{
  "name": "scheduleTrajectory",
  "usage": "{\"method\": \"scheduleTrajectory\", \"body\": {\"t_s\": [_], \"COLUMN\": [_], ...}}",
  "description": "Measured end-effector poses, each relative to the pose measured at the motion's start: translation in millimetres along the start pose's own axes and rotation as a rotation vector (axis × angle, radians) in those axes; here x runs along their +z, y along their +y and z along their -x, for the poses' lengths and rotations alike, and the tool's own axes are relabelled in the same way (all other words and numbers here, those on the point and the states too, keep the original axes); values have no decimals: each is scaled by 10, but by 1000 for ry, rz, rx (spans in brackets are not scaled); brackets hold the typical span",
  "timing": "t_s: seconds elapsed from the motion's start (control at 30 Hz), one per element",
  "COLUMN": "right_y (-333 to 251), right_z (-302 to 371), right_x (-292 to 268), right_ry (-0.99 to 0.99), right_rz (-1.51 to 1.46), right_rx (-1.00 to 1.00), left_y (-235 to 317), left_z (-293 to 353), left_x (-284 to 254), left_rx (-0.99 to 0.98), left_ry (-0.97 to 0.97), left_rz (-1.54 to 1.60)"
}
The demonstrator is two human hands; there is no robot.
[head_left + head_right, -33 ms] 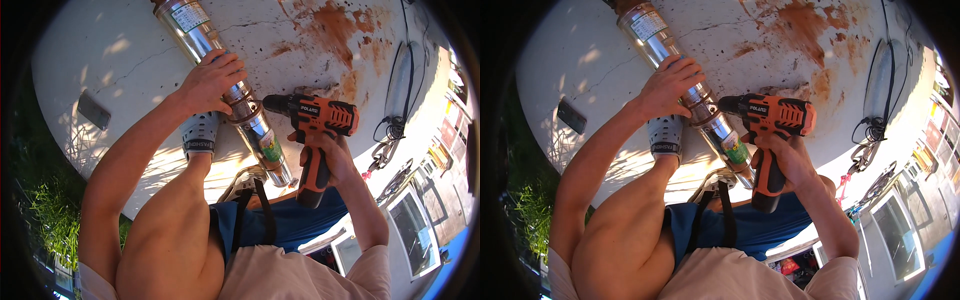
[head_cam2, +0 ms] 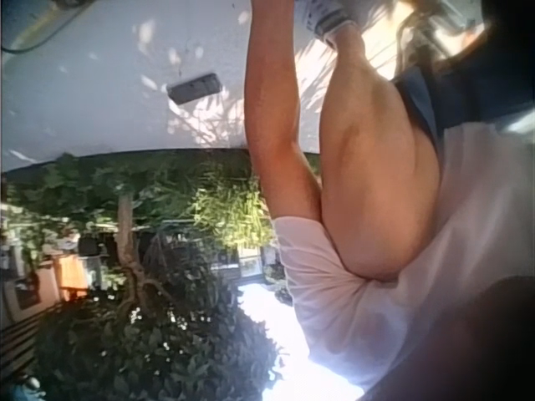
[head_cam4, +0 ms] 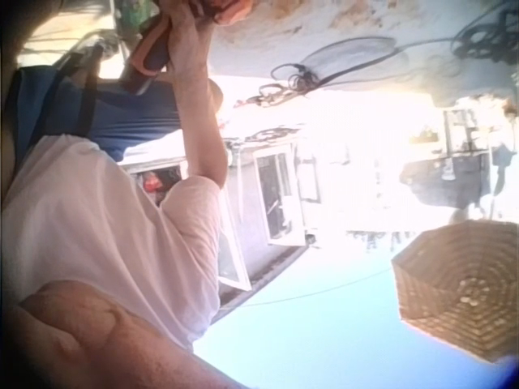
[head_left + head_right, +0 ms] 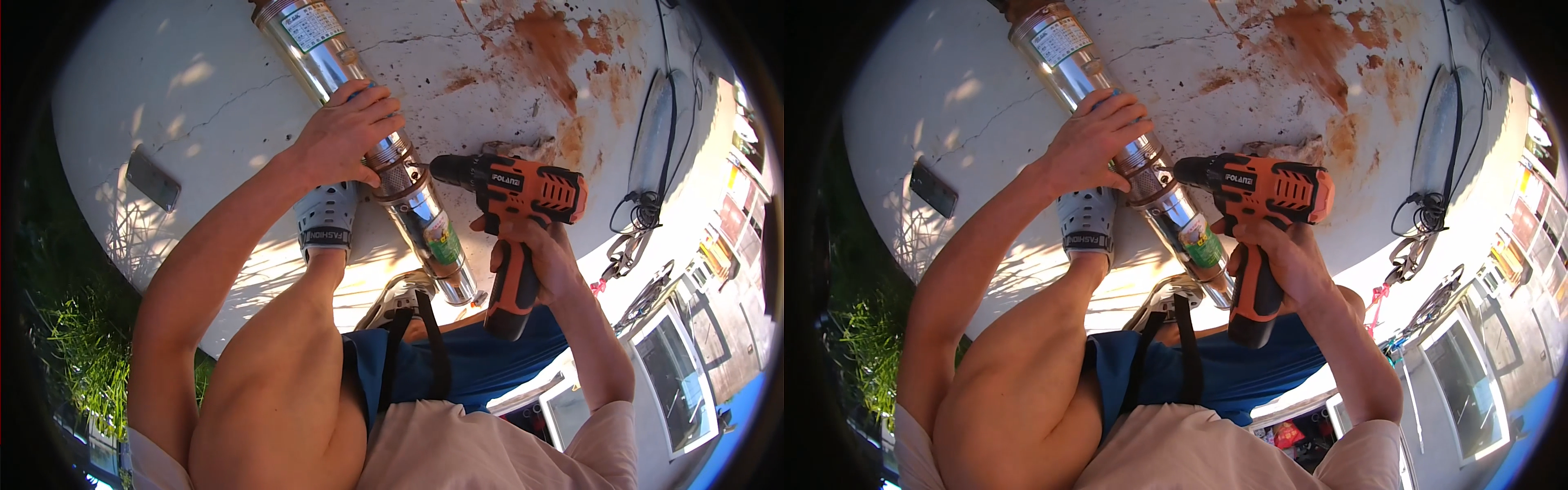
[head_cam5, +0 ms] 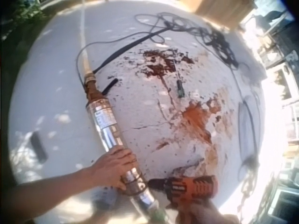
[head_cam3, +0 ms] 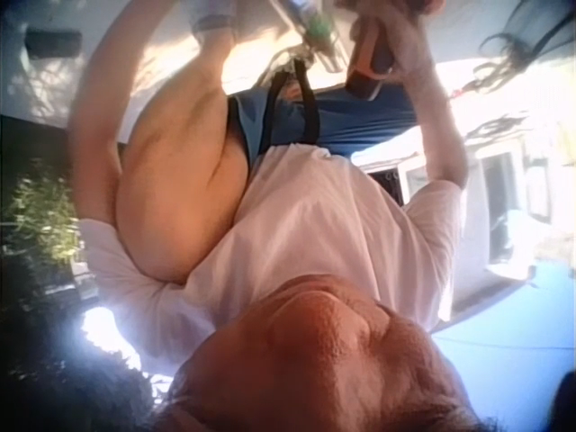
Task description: The person unscrews a metal bracket from a cylindrical water pump using a power drill and then uses a putty knife to scrape residue from the pump surface.
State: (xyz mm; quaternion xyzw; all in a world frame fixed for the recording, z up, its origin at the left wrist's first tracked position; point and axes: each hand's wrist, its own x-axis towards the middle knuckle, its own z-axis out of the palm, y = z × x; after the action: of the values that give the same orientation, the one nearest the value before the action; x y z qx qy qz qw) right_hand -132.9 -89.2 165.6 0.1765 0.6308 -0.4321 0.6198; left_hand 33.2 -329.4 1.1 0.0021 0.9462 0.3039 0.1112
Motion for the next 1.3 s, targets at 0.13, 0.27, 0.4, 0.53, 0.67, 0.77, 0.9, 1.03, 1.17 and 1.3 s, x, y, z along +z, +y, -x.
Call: {"method": "scheduleTrajectory", "body": {"t_s": [0.13, 0.27, 0.4, 0.53, 0.67, 0.77, 0.9, 1.03, 1.17, 1.3], "right_y": [-12, -22, -19, 6, 24, 33, 41, 14, -68, -201], "right_z": [8, 26, 10, -14, -5, -5, -11, 7, 54, 64], "right_x": [2, -20, -36, -35, -47, -62, -64, 5, 153, 307], "right_ry": [-2, -1, -19, 0, -13, -18, -16, -7, 29, 92], "right_rz": [79, 95, 102, 89, 64, 71, 87, 80, 74, 12], "right_rx": [-23, -25, -44, -30, -45, -37, -39, -33, -1, 92], "left_y": [-5, 0, 4, 6, 5, 6, 5, 7, 15, 10], "left_z": [-4, -10, -16, -2, -11, -18, -14, -13, -18, -9], "left_x": [6, 4, 5, -5, -11, -11, -3, 3, 6, 4], "left_rx": [11, -1, 3, 3, 8, 7, 4, 9, 5, -2], "left_ry": [1, -19, -14, -13, -23, -21, -7, 3, 0, -10], "left_rz": [-12, -16, -25, -13, -18, -31, -21, -14, -21, -19]}}
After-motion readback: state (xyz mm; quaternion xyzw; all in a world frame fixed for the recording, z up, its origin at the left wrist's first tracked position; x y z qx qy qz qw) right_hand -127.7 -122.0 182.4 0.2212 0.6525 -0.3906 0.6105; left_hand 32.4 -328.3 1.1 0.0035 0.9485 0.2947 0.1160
